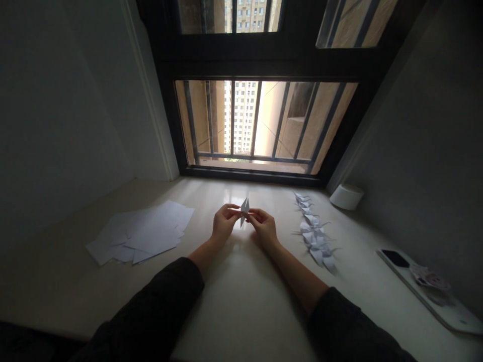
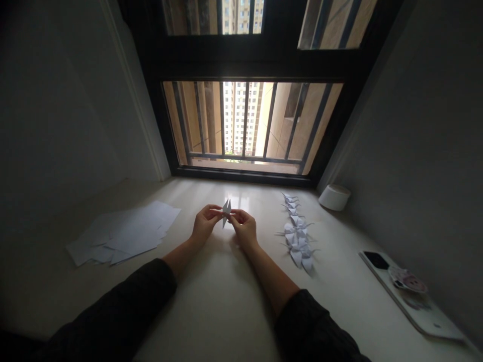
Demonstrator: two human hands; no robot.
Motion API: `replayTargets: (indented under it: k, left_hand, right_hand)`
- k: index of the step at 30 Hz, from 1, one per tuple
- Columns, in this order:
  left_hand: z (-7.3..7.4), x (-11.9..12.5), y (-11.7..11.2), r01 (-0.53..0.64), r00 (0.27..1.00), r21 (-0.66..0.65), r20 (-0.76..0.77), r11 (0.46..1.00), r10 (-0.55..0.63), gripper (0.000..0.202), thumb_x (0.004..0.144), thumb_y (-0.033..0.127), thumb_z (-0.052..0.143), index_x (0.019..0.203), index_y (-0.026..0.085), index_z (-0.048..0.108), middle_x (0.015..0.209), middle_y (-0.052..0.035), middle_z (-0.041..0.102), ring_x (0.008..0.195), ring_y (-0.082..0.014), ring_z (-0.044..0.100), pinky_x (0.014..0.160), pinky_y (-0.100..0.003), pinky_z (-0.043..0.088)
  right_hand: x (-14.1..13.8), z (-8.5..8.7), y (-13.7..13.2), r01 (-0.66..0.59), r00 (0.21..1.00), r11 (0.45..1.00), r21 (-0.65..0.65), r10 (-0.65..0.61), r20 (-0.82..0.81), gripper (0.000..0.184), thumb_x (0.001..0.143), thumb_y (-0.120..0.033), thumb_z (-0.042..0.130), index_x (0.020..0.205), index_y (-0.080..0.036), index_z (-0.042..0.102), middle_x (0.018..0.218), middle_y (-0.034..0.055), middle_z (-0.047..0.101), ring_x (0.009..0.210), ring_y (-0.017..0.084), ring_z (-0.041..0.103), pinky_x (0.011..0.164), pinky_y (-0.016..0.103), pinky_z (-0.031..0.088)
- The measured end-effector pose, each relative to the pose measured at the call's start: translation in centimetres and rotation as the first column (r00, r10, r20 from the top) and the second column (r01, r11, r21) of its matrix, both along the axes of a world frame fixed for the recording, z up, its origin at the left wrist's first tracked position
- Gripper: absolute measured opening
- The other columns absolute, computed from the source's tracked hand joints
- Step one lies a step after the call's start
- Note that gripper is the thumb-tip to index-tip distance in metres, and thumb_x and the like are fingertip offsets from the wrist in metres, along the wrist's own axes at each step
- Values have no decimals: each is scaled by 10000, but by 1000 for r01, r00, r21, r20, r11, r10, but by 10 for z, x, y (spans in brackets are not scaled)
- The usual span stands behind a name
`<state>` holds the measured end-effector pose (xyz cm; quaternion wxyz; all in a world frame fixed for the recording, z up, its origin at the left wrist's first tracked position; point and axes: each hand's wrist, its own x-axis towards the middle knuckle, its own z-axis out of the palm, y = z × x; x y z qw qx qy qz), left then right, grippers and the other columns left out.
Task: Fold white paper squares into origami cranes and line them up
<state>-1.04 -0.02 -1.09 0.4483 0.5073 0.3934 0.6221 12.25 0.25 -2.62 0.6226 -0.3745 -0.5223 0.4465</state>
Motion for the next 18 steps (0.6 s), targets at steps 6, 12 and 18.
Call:
replayTargets:
  k: [6, 12, 18]
  left_hand:
    - [0, -2, 4, 22, 1000, -88, -13, 996, -23, 565, 596, 310, 765, 1105, 145, 585, 692, -26, 676, 679, -153, 633, 657, -262, 464]
    - [3, -4, 1, 74, 984, -121, -150, 990, -92, 343, 649, 412, 707, 873, 152, 712, 841, -79, 711, 792, -204, 639, 645, -272, 459]
    - [0, -8, 3, 9, 965, -83, -261, 996, -30, 359, 668, 480, 669, 825, 164, 731, 783, -74, 709, 753, -207, 637, 623, -276, 461]
  right_hand:
    - [1, -2, 0, 19, 999, 1000, -1, -19, 36, 351, 637, -432, 728, 872, -175, 692, 754, 63, 723, 732, 224, 681, 694, 367, 555]
    - [4, -3, 1, 72, 983, 997, 37, -77, 167, 303, 686, -418, 689, 886, -192, 712, 754, 59, 725, 726, 220, 674, 671, 343, 526]
    - [4, 1, -4, 121, 952, 988, 97, -143, 271, 339, 711, -418, 662, 960, -189, 680, 710, 41, 711, 644, 185, 648, 602, 295, 485]
